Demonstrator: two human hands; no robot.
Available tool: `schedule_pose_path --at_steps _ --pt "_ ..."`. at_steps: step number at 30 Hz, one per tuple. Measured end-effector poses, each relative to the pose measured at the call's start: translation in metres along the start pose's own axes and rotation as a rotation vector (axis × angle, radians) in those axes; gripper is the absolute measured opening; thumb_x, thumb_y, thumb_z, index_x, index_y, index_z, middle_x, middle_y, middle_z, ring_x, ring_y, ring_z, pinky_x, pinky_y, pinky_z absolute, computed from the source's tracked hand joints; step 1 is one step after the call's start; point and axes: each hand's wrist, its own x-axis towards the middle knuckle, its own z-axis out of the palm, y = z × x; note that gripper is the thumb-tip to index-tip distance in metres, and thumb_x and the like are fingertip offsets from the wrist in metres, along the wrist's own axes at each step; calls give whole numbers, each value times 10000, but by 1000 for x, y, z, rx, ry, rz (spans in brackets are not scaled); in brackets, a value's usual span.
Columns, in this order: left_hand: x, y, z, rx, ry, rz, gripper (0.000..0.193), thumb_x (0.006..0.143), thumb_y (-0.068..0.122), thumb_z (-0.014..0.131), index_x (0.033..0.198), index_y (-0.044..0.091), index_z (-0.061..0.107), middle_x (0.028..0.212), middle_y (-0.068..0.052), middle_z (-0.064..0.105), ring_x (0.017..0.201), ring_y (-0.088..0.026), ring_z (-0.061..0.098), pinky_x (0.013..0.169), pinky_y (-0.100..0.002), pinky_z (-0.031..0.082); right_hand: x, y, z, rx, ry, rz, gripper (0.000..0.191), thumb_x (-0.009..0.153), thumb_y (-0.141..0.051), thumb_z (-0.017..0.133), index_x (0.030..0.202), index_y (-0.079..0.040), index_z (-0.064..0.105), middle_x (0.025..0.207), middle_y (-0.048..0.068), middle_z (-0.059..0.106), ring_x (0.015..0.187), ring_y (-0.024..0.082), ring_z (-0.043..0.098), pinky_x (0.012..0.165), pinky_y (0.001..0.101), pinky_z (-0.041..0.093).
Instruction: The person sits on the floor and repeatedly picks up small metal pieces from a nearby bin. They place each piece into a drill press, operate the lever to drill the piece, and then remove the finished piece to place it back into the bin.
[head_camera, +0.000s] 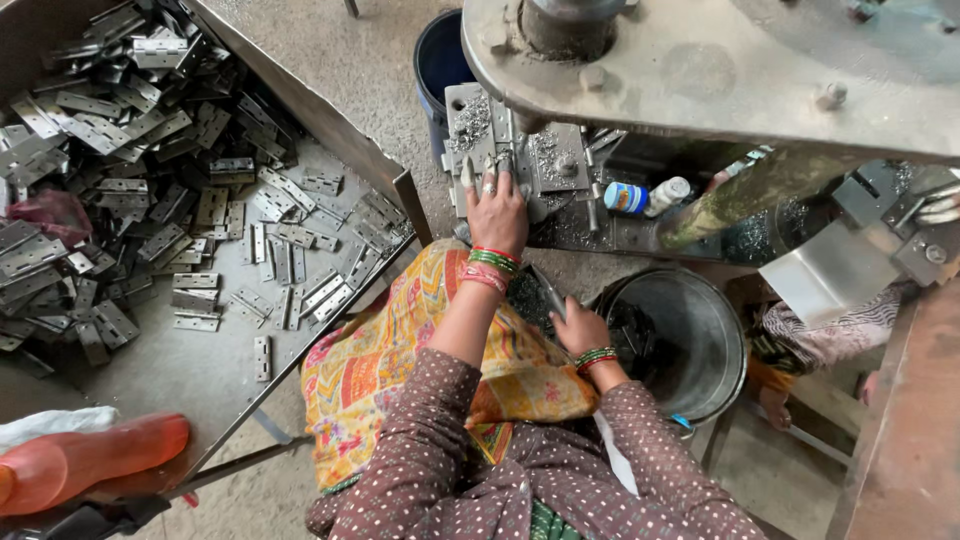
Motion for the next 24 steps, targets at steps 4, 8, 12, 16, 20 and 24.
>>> schedule_pose_path --at_steps 4,8,12,16,20,24 --pt "5 -2 10 23 34 15 267 925 140 559 1103 41 731 1193 -92 638 1228 -280 571 1029 -547 407 1 1 -2 27 -59 -74 562 888 -437 672 1199 6 521 843 263 701 790 443 712 698 531 564" --pt "30 -5 27 81 34 10 248 849 135 586 1021 91 759 1242 -106 642 1232 -292 568 1075 -532 387 2 2 -5 -85 -13 -118 499 900 -483 682 1039 -11 596 846 238 711 825 434 712 722 523 570" --pt "41 -8 27 54 61 23 222 869 178 600 974 86 772 1189 -115 644 1217 -301 571 1075 -557 379 2 2 -5 45 -68 21 423 939 -426 616 1115 -43 581 798 218 718 746 406 732 669 519 584" --pt "30 -10 13 -4 -23 25 206 902 172 583 925 84 768 1187 -106 639 1214 -294 582 1078 -538 388 0 2 -3 -18 140 -59 412 937 -425 627 1114 -54 605 785 213 712 706 417 707 638 524 565" --pt "13 -13 4 18 -21 64 214 916 159 571 944 75 765 1193 -103 637 1213 -292 586 1079 -528 392 1 2 -2 52 -23 -60 446 917 -413 644 1123 -26 566 778 222 706 704 424 704 646 530 555" --pt "21 -15 7 -55 -1 47 227 918 169 555 948 80 762 1223 -100 634 1198 -296 584 1075 -560 356 2 3 -4 -1 -12 -133 480 885 -470 702 958 -5 609 793 221 696 760 422 702 693 524 562"
